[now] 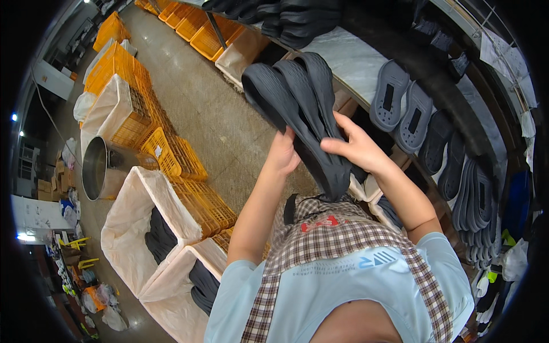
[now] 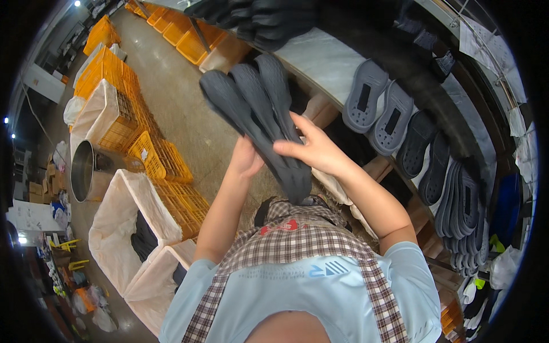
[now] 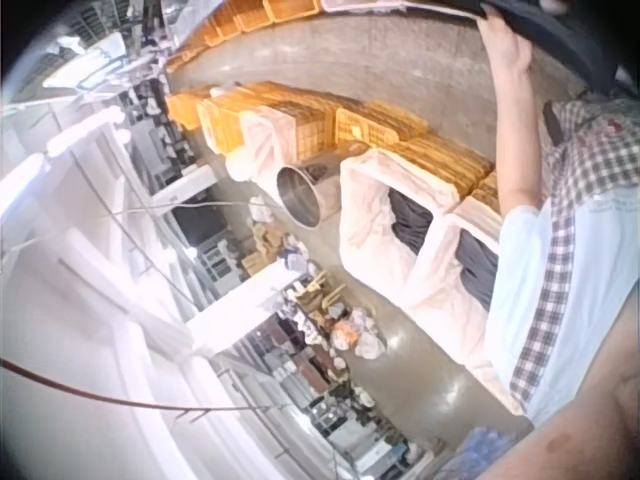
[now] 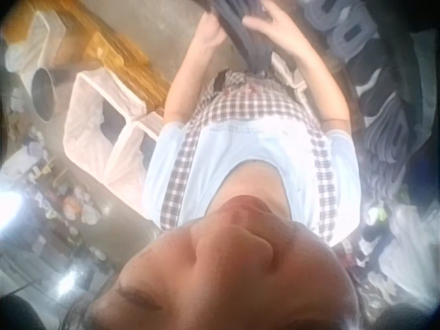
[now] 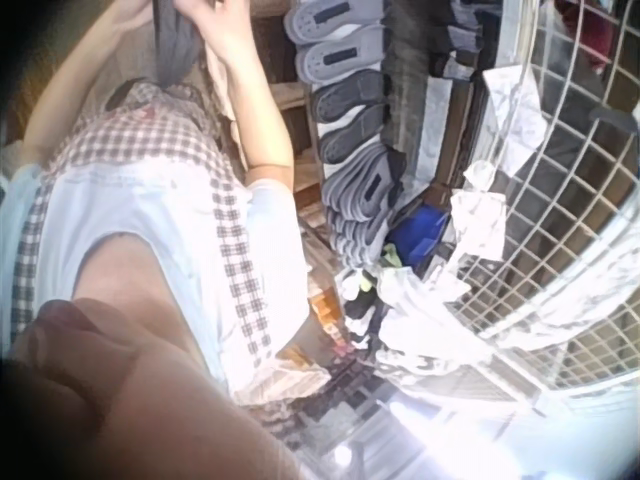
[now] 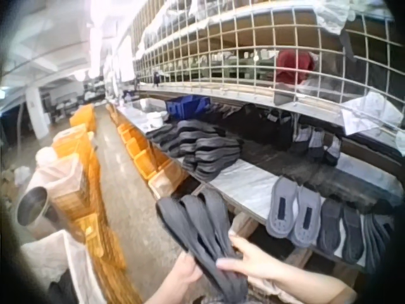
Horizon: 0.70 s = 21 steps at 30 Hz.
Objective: The person picks up white and black slipper soles, turns them over to inspect the bottom, and places them on a table. They then write on a clipboard with a pen before continuing to pick up and stack gray and black slipper soles on the table.
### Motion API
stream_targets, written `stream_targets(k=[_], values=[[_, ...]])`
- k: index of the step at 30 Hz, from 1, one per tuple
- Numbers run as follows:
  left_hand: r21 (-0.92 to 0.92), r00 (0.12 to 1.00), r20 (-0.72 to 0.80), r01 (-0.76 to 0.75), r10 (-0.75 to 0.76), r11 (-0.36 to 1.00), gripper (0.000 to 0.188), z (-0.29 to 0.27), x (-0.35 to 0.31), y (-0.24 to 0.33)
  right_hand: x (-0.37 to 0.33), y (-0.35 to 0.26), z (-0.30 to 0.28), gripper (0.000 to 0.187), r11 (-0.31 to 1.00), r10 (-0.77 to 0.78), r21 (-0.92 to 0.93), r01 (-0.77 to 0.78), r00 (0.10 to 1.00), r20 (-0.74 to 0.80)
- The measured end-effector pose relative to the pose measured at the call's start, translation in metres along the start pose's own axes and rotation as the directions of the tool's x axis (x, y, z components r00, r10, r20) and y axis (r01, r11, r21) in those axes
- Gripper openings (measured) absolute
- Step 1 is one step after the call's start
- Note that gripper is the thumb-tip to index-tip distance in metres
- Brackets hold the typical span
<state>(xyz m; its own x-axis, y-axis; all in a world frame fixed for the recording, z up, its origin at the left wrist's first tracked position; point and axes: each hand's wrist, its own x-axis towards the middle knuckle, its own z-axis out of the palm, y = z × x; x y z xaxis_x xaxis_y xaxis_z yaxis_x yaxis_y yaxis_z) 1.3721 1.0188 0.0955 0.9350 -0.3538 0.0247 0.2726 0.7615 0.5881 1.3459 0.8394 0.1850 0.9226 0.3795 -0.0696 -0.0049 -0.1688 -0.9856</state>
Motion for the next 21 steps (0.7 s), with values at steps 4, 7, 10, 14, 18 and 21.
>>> stream_targets(k=[4,7,10,14,18,21], values=[[0.235,0.997,-0.043,-0.052,0.064,0.970,0.045,0.010,-0.005,0.015,-0.001,0.010,-0.010,0.089,0.962,-0.123,-0.244,0.124,0.992,0.016],[0.019,0.991,0.098,-0.098,0.096,0.995,0.049,0.026,-0.015,0.019,0.000,0.016,-0.016,0.063,0.806,-0.465,-0.425,0.413,0.885,-0.022],[0.206,0.995,0.068,-0.089,0.077,0.974,0.046,0.038,-0.024,0.016,0.003,0.018,-0.023,0.051,0.827,-0.502,-0.306,0.471,0.865,-0.023],[-0.195,0.991,-0.051,0.110,-0.122,0.975,0.047,0.035,-0.017,0.012,-0.005,0.015,-0.026,0.035,0.863,-0.032,0.503,0.040,0.999,-0.025],[-0.202,0.994,-0.031,0.096,-0.104,0.975,0.045,0.022,-0.014,0.003,-0.019,0.015,-0.016,0.042,0.821,-0.034,0.571,0.031,0.999,-0.005],[-0.213,0.990,-0.042,0.125,-0.137,0.969,0.047,0.018,-0.015,-0.003,-0.023,0.017,-0.013,0.050,0.855,-0.007,0.518,0.018,1.000,-0.023]])
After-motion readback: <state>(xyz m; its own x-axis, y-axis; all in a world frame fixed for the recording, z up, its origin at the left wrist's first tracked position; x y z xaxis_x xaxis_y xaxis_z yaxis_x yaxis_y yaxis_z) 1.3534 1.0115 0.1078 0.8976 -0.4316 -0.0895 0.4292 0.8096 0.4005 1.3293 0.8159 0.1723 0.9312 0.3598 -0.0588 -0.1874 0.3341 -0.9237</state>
